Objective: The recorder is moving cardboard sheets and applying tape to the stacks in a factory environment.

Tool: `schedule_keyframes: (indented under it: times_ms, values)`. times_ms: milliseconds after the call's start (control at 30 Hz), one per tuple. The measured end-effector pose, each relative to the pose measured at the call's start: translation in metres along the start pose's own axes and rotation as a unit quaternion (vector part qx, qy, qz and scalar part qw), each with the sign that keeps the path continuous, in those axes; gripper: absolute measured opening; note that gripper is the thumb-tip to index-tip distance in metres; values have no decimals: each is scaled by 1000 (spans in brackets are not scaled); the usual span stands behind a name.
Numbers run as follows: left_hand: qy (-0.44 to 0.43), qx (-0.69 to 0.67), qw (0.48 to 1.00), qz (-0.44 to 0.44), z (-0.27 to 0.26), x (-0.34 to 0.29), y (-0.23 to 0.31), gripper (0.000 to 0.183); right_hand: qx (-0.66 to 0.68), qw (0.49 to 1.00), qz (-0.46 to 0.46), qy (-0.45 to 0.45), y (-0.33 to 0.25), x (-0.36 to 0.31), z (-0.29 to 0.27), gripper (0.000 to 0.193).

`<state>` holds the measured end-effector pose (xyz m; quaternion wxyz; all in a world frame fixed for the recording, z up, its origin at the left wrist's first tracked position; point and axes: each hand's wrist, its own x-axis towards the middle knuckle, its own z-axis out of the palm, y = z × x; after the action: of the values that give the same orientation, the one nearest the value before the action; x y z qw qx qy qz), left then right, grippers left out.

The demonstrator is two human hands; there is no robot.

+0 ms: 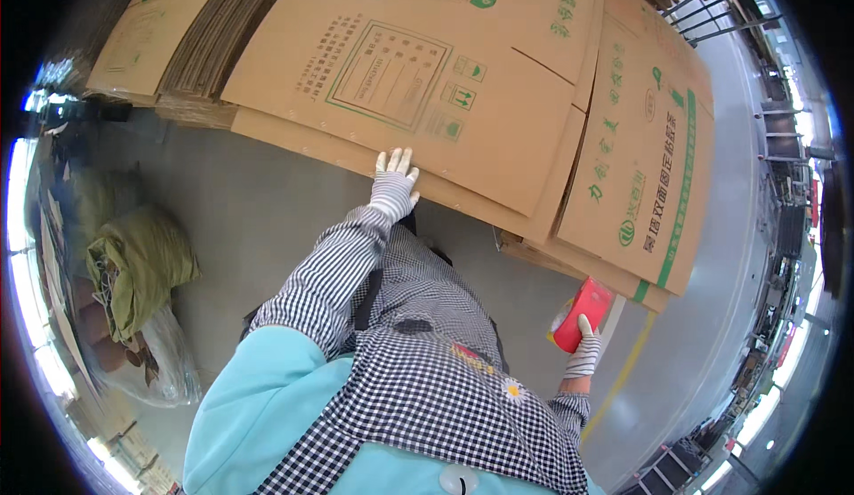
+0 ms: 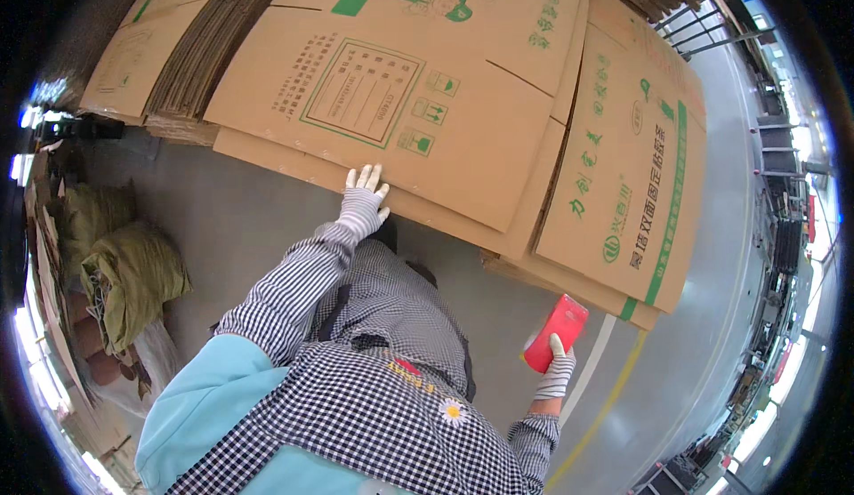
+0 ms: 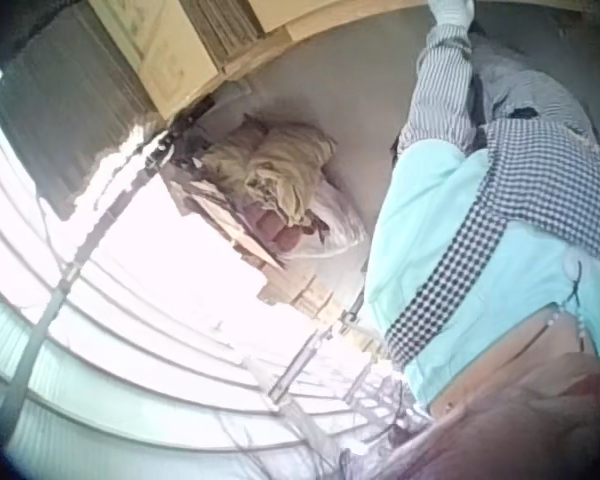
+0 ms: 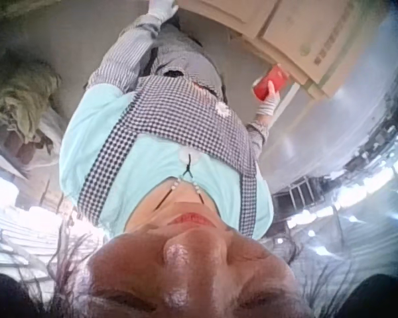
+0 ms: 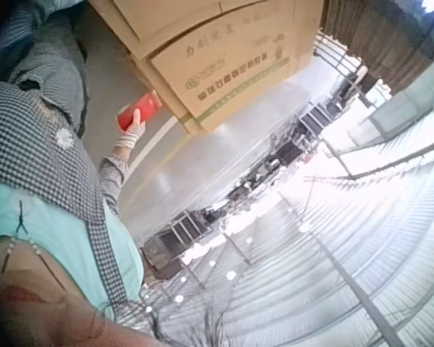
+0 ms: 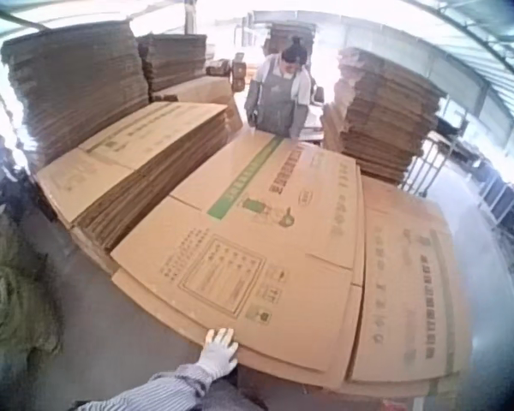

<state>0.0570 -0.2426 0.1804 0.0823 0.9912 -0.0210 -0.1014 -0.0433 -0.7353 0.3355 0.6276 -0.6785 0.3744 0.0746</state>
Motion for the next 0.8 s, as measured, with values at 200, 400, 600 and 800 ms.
schedule_keyframes:
  times_ms: [200, 400, 600, 800]
  values:
    - [99, -82, 988, 84, 35, 27, 50, 69, 22, 997, 21, -74, -35, 9, 73, 54]
    - [-96, -240, 864, 432, 8, 65, 144, 66, -30, 992, 3, -123, -94, 32, 176, 57]
    - [47, -225, 948, 220, 37, 42, -18, 63, 56, 979, 91, -176, -128, 86, 270, 57]
    - [4, 146, 973, -176, -38, -8, -287, 43, 101, 938, 217, -252, -146, 122, 409, 53]
